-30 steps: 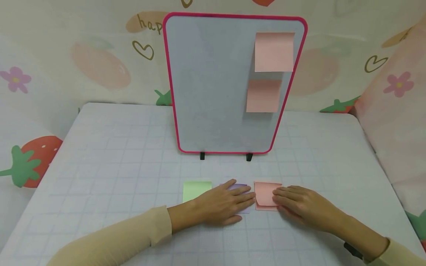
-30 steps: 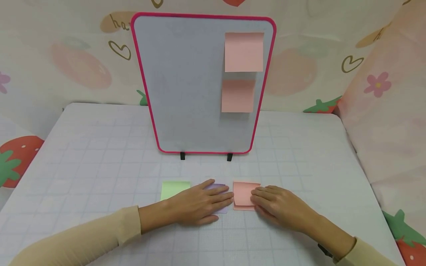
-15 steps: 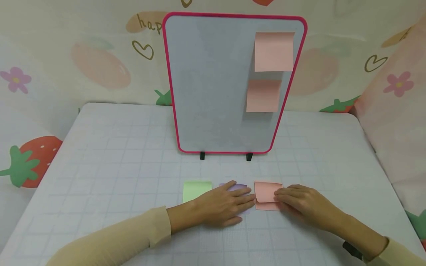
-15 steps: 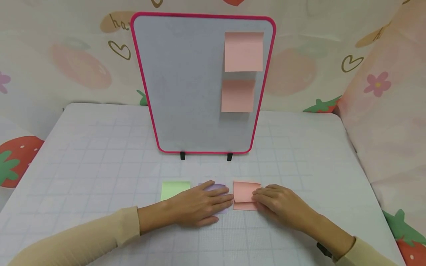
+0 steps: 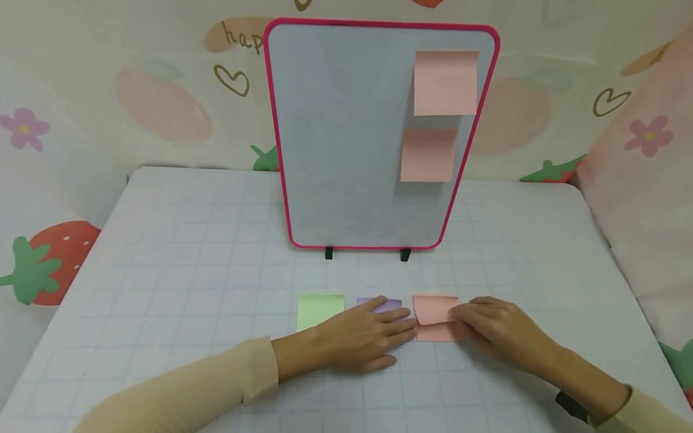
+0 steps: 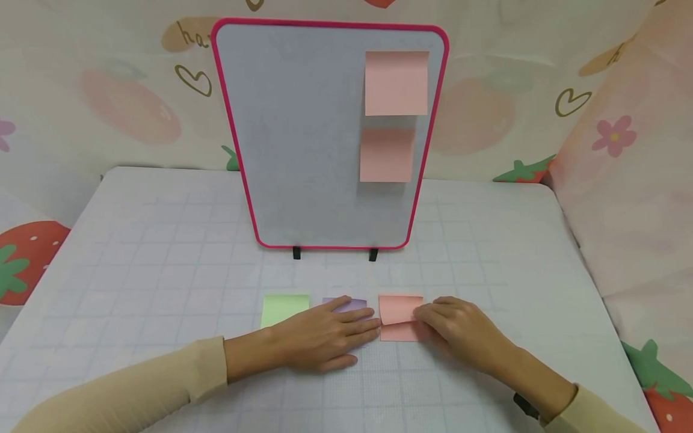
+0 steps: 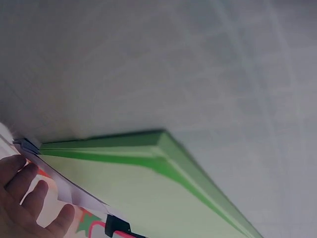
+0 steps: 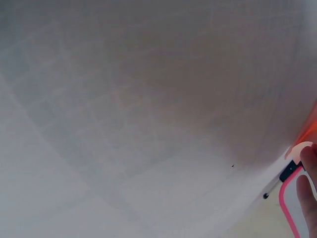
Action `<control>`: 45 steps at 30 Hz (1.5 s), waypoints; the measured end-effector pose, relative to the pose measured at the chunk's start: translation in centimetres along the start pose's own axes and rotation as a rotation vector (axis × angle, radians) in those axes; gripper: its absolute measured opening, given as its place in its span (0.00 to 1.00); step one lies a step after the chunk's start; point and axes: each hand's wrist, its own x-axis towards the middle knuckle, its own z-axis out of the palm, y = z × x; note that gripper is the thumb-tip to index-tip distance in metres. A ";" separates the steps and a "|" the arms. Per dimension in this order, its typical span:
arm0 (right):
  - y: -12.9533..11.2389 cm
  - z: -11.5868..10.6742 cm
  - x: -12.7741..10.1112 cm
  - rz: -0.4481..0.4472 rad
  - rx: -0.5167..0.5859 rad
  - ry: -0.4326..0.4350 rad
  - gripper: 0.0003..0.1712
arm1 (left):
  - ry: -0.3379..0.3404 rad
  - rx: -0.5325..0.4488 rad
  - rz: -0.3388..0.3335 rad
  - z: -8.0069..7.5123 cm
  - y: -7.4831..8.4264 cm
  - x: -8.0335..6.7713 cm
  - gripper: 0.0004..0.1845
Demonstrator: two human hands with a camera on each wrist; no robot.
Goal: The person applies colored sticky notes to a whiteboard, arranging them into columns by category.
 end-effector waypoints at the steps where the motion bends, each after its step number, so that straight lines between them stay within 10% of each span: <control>1: 0.0 0.0 0.1 -0.001 -0.004 0.015 0.25 | -0.002 0.001 0.000 0.0 0.0 0.0 0.31; 45: 1.8 -1.8 3.2 0.038 -0.050 0.114 0.28 | -0.011 0.022 0.023 -0.4 0.2 0.5 0.30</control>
